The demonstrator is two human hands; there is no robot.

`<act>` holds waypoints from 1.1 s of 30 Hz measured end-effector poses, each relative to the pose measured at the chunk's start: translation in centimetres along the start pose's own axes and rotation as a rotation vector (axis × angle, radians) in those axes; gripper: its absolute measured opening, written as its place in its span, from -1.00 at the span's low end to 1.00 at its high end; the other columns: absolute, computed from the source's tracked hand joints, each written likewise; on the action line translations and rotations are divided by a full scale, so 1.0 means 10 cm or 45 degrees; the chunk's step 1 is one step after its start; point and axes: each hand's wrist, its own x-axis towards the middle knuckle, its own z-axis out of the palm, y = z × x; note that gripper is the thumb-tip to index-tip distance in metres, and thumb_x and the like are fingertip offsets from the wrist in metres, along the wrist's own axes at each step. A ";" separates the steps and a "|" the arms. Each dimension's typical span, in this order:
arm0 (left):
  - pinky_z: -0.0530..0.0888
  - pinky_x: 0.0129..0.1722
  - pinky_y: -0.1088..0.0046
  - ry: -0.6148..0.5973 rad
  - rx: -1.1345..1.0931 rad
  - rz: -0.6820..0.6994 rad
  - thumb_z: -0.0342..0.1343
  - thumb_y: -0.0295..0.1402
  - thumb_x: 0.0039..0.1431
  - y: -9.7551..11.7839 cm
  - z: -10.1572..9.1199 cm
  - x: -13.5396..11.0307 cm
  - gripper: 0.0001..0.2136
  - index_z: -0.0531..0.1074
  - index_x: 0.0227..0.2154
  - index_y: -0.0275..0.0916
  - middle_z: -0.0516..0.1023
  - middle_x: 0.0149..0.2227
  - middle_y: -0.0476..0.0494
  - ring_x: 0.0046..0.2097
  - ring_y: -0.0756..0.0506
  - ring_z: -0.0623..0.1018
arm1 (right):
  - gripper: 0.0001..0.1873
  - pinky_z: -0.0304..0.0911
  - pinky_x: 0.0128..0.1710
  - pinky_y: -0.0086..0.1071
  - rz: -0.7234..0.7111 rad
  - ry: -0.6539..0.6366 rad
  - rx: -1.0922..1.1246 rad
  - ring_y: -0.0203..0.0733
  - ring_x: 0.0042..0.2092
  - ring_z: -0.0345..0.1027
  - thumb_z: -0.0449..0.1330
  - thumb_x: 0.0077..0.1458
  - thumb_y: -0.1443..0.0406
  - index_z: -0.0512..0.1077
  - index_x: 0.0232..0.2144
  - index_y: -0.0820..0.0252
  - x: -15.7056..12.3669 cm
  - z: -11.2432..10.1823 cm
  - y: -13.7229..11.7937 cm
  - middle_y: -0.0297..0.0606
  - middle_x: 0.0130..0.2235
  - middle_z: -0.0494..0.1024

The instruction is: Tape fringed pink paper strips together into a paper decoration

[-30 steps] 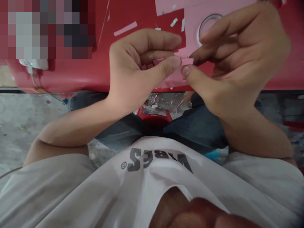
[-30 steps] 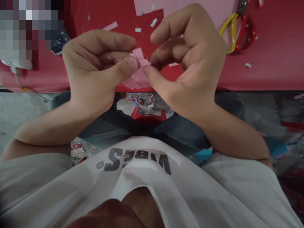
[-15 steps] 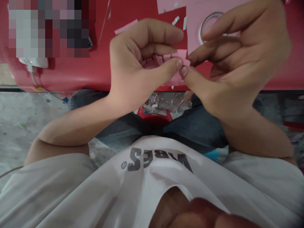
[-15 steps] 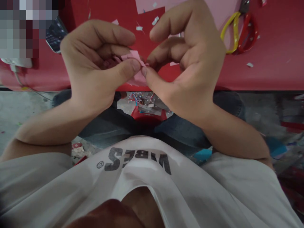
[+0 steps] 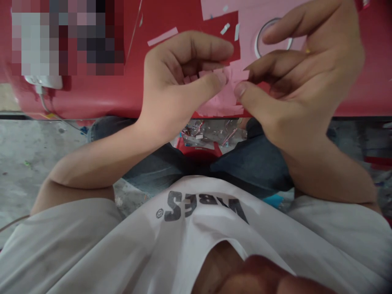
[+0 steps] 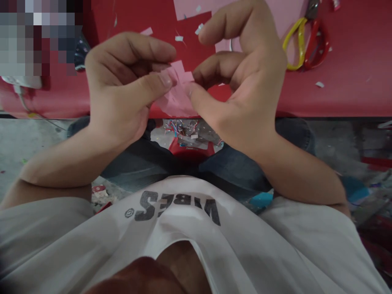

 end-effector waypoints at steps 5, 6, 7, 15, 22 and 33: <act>0.59 -0.26 0.47 -0.049 0.179 -0.094 0.61 -0.27 -0.04 0.06 -0.07 0.01 -0.61 0.71 -0.12 -0.10 0.70 -0.19 -0.02 -0.26 0.00 0.59 | -0.53 0.51 -0.22 -0.60 -0.088 0.004 0.088 -0.49 -0.18 0.53 0.33 0.03 0.53 0.44 -0.05 0.03 -0.01 0.03 0.03 -0.52 0.04 0.44; 0.58 -0.26 0.48 -0.019 0.220 -0.116 0.62 -0.26 -0.07 0.08 -0.07 0.01 -0.60 0.70 -0.13 -0.11 0.69 -0.19 -0.02 -0.26 0.00 0.59 | -0.51 0.50 -0.19 -0.58 -0.102 0.006 0.121 -0.48 -0.16 0.54 0.32 0.02 0.55 0.45 -0.04 0.02 -0.01 0.04 0.04 -0.52 0.02 0.44; 0.58 -0.28 0.49 0.000 0.250 -0.142 0.64 -0.26 -0.12 0.09 -0.07 0.02 -0.57 0.70 -0.14 -0.12 0.69 -0.20 -0.03 -0.26 -0.01 0.59 | -0.50 0.48 -0.18 -0.57 -0.110 0.004 0.154 -0.47 -0.14 0.54 0.30 0.01 0.56 0.46 -0.04 0.01 -0.01 0.05 0.06 -0.52 0.02 0.44; 0.61 -0.29 0.50 0.005 0.246 -0.151 0.70 -0.24 -0.32 0.14 -0.02 0.06 -0.44 0.66 -0.18 -0.16 0.68 -0.16 -0.07 -0.21 -0.08 0.69 | -0.62 0.46 -0.25 -0.52 -0.119 0.073 0.107 -0.47 -0.21 0.53 0.39 0.07 0.44 0.41 -0.12 0.01 0.02 0.06 -0.02 -0.50 0.00 0.47; 0.57 -0.37 0.45 0.031 -0.093 -0.299 0.56 -0.17 0.00 0.06 0.00 -0.02 -0.60 0.70 -0.09 -0.11 0.69 -0.19 -0.08 -0.31 -0.02 0.60 | -0.65 0.29 -0.39 -0.45 -0.173 0.231 0.423 -0.50 -0.34 0.41 0.33 -0.09 0.50 0.42 -0.27 0.04 0.15 0.12 0.12 -0.46 -0.15 0.35; 0.30 -0.55 0.42 0.177 0.062 -0.396 0.48 -0.15 0.13 0.07 0.04 -0.03 -0.82 0.69 -0.36 -0.11 0.57 -0.48 0.01 -0.49 0.06 0.40 | -0.71 0.34 -0.32 -0.36 -0.191 0.178 0.411 -0.37 -0.30 0.50 0.39 0.07 0.43 0.38 -0.24 0.07 0.18 0.04 0.13 -0.41 -0.15 0.39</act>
